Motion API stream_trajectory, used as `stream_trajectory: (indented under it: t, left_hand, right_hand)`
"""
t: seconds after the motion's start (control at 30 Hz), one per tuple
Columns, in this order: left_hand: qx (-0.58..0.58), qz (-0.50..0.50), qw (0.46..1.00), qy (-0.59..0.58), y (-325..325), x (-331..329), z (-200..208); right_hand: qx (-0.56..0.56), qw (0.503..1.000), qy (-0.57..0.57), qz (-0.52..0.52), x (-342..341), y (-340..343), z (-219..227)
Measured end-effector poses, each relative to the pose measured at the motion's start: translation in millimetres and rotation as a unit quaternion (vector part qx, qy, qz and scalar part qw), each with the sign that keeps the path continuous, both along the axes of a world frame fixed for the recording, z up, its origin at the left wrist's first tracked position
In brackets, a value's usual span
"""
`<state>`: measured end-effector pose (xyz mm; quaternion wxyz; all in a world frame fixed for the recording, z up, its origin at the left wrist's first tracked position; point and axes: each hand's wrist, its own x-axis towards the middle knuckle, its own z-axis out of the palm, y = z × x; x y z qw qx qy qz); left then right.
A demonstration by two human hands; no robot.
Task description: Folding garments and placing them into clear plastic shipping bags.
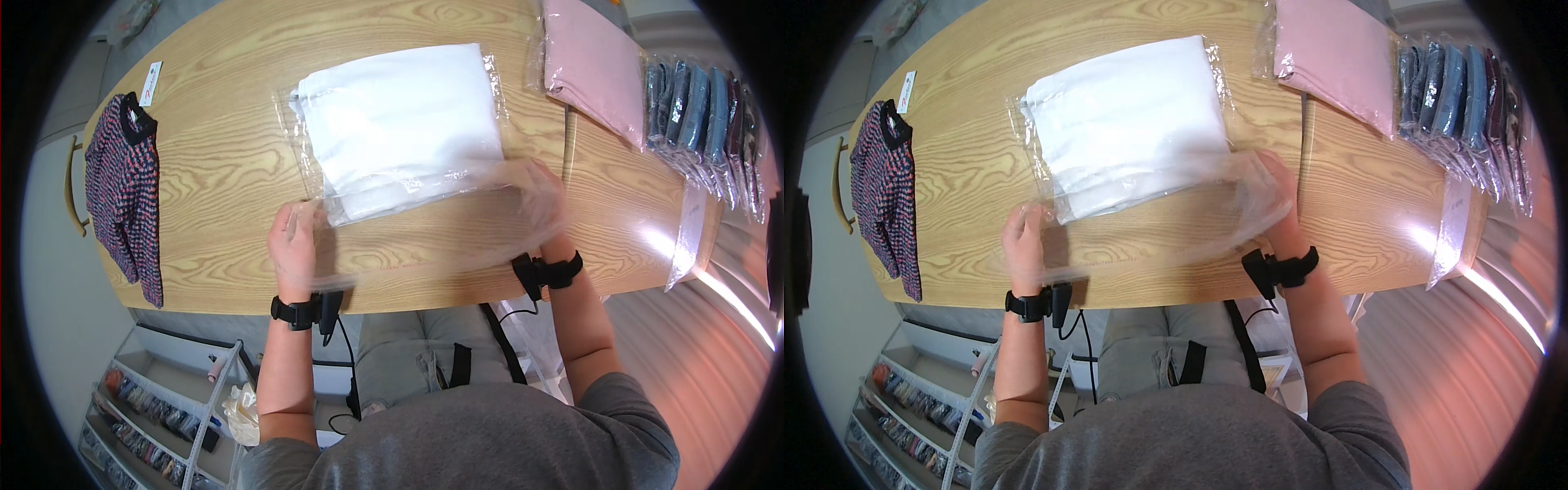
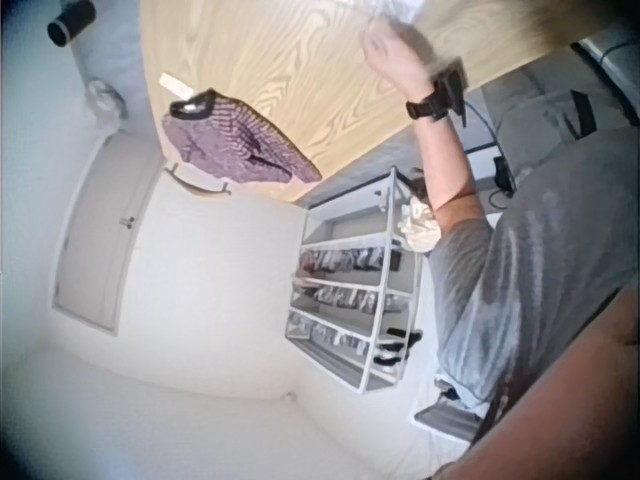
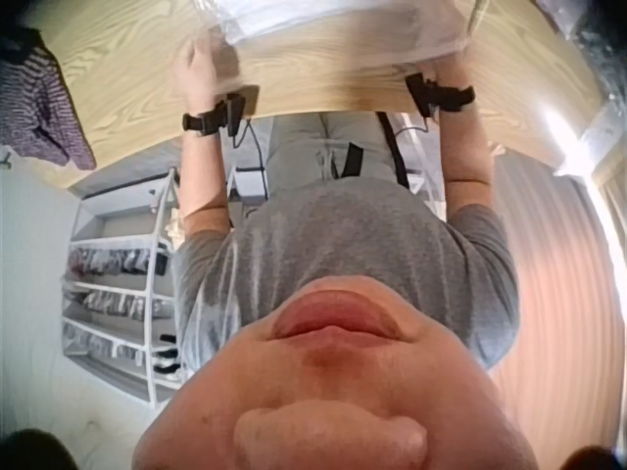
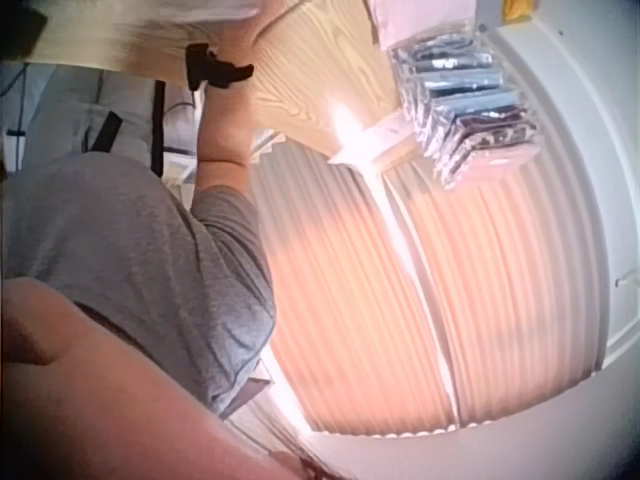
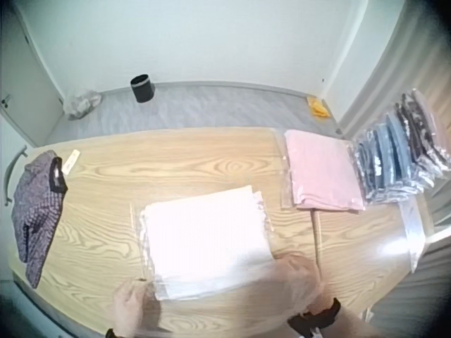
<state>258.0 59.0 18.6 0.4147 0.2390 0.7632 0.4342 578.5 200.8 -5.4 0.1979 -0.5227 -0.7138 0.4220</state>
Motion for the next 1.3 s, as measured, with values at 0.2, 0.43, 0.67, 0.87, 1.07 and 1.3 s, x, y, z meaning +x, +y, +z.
stream_trajectory:
  t: [0.2,0.43,0.67,0.87,1.07,1.3]
  left_hand:
    - [0.025,-0.015,0.999,0.025,-5,-3,-2]
    - [0.053,-0.005,0.998,-0.035,-4,-7,-4]
    - [-0.024,0.038,0.999,0.017,18,-5,-7]
    - [-0.088,0.003,0.987,0.131,23,-4,-12]
    - [-0.116,0.015,0.976,0.183,26,-4,-12]
    - [0.018,-0.002,0.917,0.397,33,5,15]
  right_hand:
    - [-0.007,0.988,0.118,-0.100,-11,-8,1]
    - [-0.042,0.995,0.008,-0.089,-16,-1,5]
    - [-0.128,0.967,0.056,-0.213,-30,2,3]
    - [0.058,0.971,-0.061,-0.223,-45,-6,23]
    - [0.234,0.954,-0.164,0.089,-120,-24,37]
    - [0.238,0.943,-0.231,0.027,-132,3,11]
